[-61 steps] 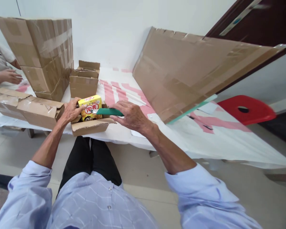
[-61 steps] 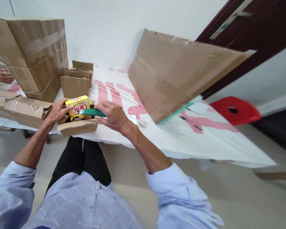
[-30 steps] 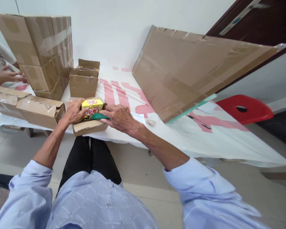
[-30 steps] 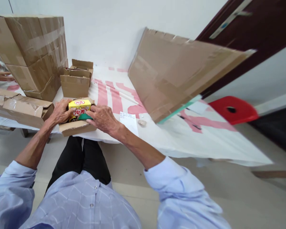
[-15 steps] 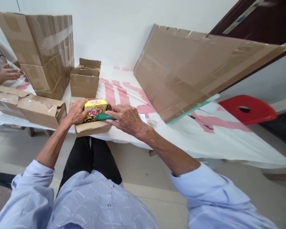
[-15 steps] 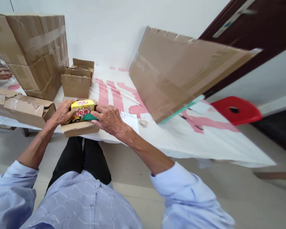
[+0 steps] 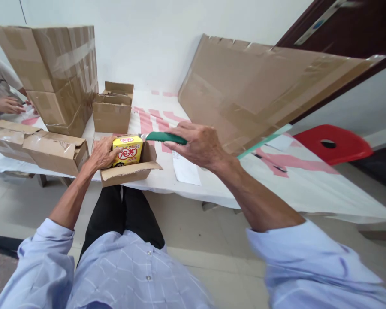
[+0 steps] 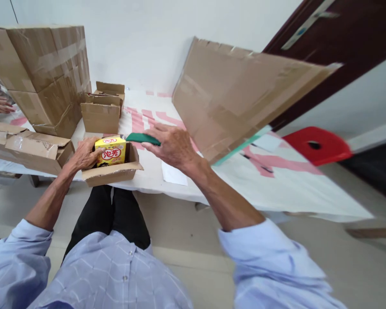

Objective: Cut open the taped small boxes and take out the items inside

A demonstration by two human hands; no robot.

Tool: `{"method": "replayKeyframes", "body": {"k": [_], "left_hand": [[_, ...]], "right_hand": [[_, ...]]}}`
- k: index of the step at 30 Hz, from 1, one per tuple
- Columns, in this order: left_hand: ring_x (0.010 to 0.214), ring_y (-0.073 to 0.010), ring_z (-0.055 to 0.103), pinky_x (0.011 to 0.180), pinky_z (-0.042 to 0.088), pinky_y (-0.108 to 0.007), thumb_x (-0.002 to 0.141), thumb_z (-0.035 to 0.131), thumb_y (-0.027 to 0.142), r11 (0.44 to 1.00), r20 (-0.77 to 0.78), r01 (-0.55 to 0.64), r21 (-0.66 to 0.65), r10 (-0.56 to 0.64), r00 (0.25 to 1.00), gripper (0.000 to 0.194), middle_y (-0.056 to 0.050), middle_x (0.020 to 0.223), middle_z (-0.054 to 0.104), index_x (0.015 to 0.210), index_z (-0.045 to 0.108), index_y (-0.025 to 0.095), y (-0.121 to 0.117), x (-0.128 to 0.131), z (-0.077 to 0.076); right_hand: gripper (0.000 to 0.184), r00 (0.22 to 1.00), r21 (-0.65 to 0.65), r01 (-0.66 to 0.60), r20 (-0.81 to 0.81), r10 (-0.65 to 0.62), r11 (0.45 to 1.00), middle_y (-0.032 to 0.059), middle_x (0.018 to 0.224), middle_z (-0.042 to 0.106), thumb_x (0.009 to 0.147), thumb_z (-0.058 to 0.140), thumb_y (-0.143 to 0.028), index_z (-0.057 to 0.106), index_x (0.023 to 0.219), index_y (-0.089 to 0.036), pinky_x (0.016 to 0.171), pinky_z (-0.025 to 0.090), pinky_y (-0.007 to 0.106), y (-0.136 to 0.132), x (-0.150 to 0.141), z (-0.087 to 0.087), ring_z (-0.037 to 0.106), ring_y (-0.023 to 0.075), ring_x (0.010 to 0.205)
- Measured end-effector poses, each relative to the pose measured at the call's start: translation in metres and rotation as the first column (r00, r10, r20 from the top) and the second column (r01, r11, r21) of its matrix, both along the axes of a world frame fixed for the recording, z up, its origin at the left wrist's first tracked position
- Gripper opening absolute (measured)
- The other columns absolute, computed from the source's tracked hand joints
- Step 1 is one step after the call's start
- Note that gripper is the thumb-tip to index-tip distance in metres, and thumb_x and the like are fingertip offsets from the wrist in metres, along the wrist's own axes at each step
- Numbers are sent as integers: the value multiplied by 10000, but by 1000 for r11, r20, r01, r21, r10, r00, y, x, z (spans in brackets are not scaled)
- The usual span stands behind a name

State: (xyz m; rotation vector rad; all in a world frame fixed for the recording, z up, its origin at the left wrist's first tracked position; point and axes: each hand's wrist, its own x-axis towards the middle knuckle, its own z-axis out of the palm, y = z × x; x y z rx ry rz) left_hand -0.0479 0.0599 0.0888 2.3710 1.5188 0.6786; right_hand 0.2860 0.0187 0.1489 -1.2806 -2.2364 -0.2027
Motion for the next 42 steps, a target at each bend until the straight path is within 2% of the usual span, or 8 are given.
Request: {"method": "replayKeyframes", "body": {"k": [3,8,12,16,19,24,32,42], "left_hand": [[1186,-351,670,1080,494,-544,988,579,445,999,165,-5,-33,10,986,397,-130,1239,753,1292,685,213,6,-1,-1],[975,-274,718,879,579,-406,897,682,574,996,485,-6,-89,49,873,466,-81,1052,776,1162,712,192,14,-5,-5],[878,-231,711,744,567,-329,842,760,577,996,589,31,-86,26,808,447,-63,1003,772,1072,728,195,12,-5,1],[861,-209,700,710,570,-304,846,800,523,997,623,42,-66,8,782,388,-59,1015,767,1057,743,203,6,-3,13],[862,-199,708,714,584,-293,838,829,502,994,688,97,-52,-35,725,400,-42,988,756,1088,740,202,2,3,21],[830,-175,724,716,600,-277,801,888,522,987,793,160,-32,-72,604,494,-20,971,744,1111,670,206,-4,16,34],[842,-192,728,686,627,-289,549,1039,295,982,848,170,-83,-20,529,763,-29,1013,731,1148,573,214,-2,14,31],[965,-214,719,768,638,-296,452,1072,273,984,857,178,-14,-80,509,984,-36,1115,675,1281,544,234,1,20,28]], "right_hand": [[318,975,-3,70,-211,-69,998,152,1193,803,1011,654,-396,783,1211,-186,856,528,421,5,11,-22,709,302,1035],[342,850,-354,385,-225,-477,853,136,1067,815,941,631,-435,777,1124,-186,766,533,395,6,18,-125,711,296,903],[325,809,-432,417,-224,-543,800,156,1123,801,951,620,-436,771,1119,-203,911,555,455,6,16,-180,695,327,1036],[432,798,-257,328,-440,-412,909,202,1235,731,1013,567,-526,748,1215,-190,1068,532,574,19,1,-156,652,370,1212],[598,784,-149,13,-613,-102,989,160,1404,669,1001,600,-667,647,1419,-243,1089,563,556,31,-27,-108,640,343,1309],[840,633,-208,-352,-771,69,912,153,1334,728,807,801,-777,622,1413,-224,1001,640,564,42,-83,-56,726,342,1155],[743,394,-154,-489,-917,60,859,113,1255,766,800,816,-754,595,1306,-256,1025,657,548,43,-110,-62,742,321,1163],[733,345,-90,-465,-934,88,881,132,1373,726,842,790,-739,597,1361,-259,1088,631,567,40,-115,-63,722,321,1226]]}}
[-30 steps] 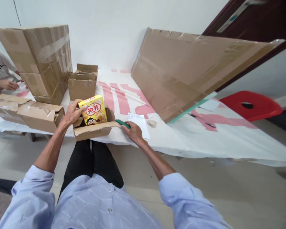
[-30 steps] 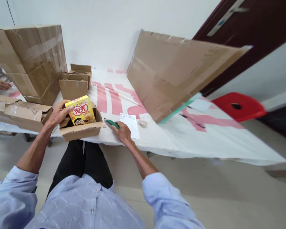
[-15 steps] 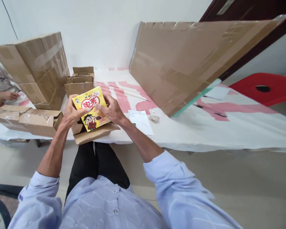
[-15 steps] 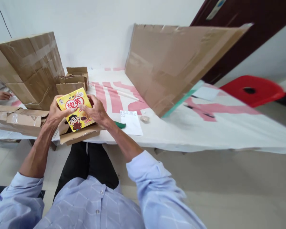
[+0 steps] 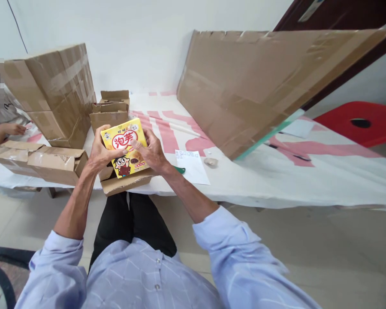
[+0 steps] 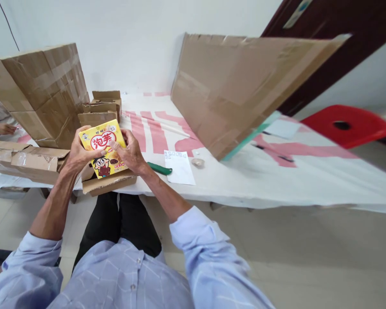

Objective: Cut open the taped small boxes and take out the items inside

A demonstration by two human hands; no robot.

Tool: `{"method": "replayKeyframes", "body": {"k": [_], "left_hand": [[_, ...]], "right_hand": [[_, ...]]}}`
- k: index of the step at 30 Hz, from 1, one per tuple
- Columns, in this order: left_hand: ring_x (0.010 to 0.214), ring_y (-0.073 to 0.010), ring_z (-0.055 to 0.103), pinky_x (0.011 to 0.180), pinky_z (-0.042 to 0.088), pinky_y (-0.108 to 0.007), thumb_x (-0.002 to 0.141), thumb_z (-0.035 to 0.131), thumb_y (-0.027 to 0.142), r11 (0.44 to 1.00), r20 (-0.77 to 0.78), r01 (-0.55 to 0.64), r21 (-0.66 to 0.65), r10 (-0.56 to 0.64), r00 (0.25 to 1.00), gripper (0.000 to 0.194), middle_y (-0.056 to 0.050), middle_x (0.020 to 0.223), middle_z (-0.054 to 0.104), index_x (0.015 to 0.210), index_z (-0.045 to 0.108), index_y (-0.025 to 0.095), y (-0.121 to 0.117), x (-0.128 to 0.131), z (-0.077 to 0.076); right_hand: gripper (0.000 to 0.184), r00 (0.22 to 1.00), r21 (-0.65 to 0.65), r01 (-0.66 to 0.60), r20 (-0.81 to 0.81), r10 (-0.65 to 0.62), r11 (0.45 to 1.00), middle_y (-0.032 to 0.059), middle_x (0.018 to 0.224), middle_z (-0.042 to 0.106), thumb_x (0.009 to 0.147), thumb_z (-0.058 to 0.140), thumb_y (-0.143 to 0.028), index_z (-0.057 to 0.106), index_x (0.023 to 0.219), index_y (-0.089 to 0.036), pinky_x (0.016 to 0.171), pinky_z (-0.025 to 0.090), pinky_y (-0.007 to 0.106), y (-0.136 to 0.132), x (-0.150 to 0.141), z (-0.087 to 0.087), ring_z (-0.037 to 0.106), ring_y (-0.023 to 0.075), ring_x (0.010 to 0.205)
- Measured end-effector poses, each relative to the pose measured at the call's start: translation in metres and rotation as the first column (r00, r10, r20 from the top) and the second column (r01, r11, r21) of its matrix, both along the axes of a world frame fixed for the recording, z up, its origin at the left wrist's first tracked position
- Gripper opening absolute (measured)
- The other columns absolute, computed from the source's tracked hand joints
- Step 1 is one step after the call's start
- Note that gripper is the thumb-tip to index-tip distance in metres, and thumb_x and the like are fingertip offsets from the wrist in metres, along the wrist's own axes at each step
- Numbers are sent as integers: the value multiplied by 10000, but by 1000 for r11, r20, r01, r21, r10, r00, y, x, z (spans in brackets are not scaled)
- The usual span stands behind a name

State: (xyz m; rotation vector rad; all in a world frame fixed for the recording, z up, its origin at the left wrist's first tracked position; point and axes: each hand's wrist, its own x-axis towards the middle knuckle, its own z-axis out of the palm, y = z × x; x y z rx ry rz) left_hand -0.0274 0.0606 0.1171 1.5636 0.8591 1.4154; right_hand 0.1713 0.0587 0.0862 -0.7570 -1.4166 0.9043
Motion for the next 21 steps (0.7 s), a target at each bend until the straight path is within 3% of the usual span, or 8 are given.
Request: {"method": "replayKeyframes", "body": {"k": [6,13,18,21], "left_hand": [[923,-199,710,741,636,-289,461,1065,298,1000,26,6,-30,-5,1000,963,-20,1073,669,1254,521,245,-2,0,-3],[952,-240,755,793,664,-367,564,996,312,995,119,-11,-97,23,993,927,-69,1163,718,1340,492,245,-1,-2,-14],[1077,-272,759,898,668,-407,668,948,351,998,81,-51,-24,53,995,859,-87,1243,715,1392,495,262,-4,-13,-7],[1103,-292,760,908,674,-419,691,951,368,999,36,-32,-3,32,999,879,-94,1262,714,1434,493,271,-12,-15,2]], "right_hand": [[725,996,48,38,73,-42,998,115,1303,745,876,712,-809,653,1335,-252,1053,640,552,1,11,1,728,309,1175],[688,952,94,220,197,-234,971,112,1234,745,924,603,-849,723,1242,-250,1008,613,518,1,52,-8,724,287,1108],[739,865,40,362,358,-351,931,113,1116,731,865,599,-894,749,1110,-213,901,617,493,-1,80,-34,701,276,981],[749,893,-10,326,333,-305,945,110,1117,738,854,609,-898,756,1101,-206,924,611,490,-8,84,-31,703,277,1005]]}}
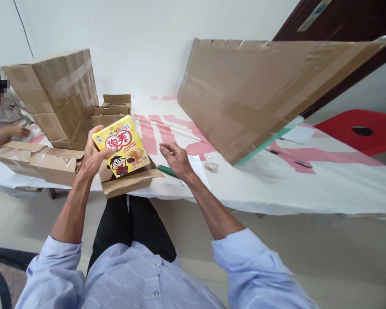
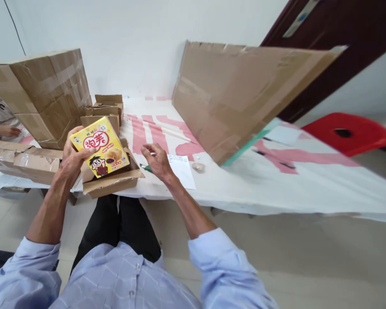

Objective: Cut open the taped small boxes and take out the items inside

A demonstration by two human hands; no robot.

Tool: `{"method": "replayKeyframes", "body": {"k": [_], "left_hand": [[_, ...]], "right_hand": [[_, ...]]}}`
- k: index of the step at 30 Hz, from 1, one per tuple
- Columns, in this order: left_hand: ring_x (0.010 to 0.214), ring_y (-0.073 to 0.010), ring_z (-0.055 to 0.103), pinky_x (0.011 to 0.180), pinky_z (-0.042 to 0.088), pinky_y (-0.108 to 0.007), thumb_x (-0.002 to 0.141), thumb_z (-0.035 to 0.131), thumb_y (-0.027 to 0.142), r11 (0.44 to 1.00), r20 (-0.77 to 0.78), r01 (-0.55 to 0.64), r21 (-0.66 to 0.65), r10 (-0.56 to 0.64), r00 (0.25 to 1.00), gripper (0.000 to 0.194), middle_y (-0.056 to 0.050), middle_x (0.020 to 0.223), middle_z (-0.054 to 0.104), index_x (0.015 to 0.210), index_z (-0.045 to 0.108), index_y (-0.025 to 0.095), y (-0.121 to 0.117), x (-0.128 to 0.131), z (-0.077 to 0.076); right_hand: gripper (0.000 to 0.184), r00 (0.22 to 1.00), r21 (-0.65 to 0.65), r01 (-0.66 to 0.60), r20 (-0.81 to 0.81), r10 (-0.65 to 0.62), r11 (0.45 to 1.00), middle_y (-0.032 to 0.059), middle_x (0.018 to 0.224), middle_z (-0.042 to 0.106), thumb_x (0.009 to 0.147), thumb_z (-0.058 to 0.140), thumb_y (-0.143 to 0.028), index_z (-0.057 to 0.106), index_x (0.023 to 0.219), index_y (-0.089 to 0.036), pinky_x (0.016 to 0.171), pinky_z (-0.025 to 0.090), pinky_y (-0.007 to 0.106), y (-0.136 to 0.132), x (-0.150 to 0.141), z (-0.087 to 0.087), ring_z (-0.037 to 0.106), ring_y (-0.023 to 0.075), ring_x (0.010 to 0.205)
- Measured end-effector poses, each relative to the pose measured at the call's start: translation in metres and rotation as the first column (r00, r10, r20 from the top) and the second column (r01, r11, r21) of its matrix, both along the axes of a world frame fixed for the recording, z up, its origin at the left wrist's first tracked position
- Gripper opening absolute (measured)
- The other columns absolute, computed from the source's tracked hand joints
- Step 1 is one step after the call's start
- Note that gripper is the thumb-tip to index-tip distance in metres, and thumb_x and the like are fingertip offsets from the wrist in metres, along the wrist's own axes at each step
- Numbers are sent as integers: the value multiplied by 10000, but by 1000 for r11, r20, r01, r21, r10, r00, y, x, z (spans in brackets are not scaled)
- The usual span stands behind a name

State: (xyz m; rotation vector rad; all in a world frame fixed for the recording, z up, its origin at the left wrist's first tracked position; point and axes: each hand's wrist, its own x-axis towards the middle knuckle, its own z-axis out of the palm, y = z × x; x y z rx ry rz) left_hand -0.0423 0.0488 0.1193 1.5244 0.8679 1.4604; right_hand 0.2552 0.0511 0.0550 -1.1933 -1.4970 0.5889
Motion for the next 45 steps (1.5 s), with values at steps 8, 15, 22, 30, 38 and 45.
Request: {"method": "replayKeyframes", "body": {"k": [8,15,22,30,38,45], "left_hand": [[1089,-292,754,857,674,-370,600,1041,423,993,-109,78,90,-68,992,988,-77,1229,710,1432,528,282,-20,8,29],[926,-220,745,747,642,-301,598,1029,486,984,-289,39,172,13,957,701,-48,1037,747,1132,675,199,-21,-23,47],[874,-185,736,736,645,-291,561,1065,442,879,-171,-240,413,333,927,667,-21,991,750,1055,696,189,-45,-59,62],[817,-225,737,654,660,-356,472,1066,418,807,-237,-537,245,587,774,637,9,973,794,1008,747,287,-130,-148,46],[801,-325,758,723,611,-398,542,771,409,714,-837,-596,-369,23,546,429,-29,811,784,915,675,219,-183,-244,-81],[809,-376,779,753,577,-410,447,600,270,591,-952,-749,-300,-235,196,273,-8,645,682,684,465,274,-267,-310,-169]], "right_hand": [[688,922,-25,-385,32,386,922,95,1166,791,752,869,-741,756,1212,-242,877,623,454,-26,-40,59,720,285,1028],[564,942,73,-332,85,326,941,65,1121,771,787,880,-640,739,1187,-269,876,625,449,-17,-47,57,704,272,1033],[399,836,11,-405,409,365,914,100,1242,744,946,737,-493,740,1272,-262,1001,584,485,-13,-48,50,705,305,1144],[200,570,-249,-311,723,390,917,65,952,787,1011,667,-415,785,945,-267,876,536,393,-14,-61,37,724,287,978],[253,561,-67,-149,816,140,987,150,1254,697,928,780,-394,779,1113,-222,1059,535,519,5,-56,20,613,359,1238],[260,550,-187,34,824,138,982,200,1251,675,935,689,-297,750,1169,-202,929,556,514,8,-59,28,684,363,1053]]}}
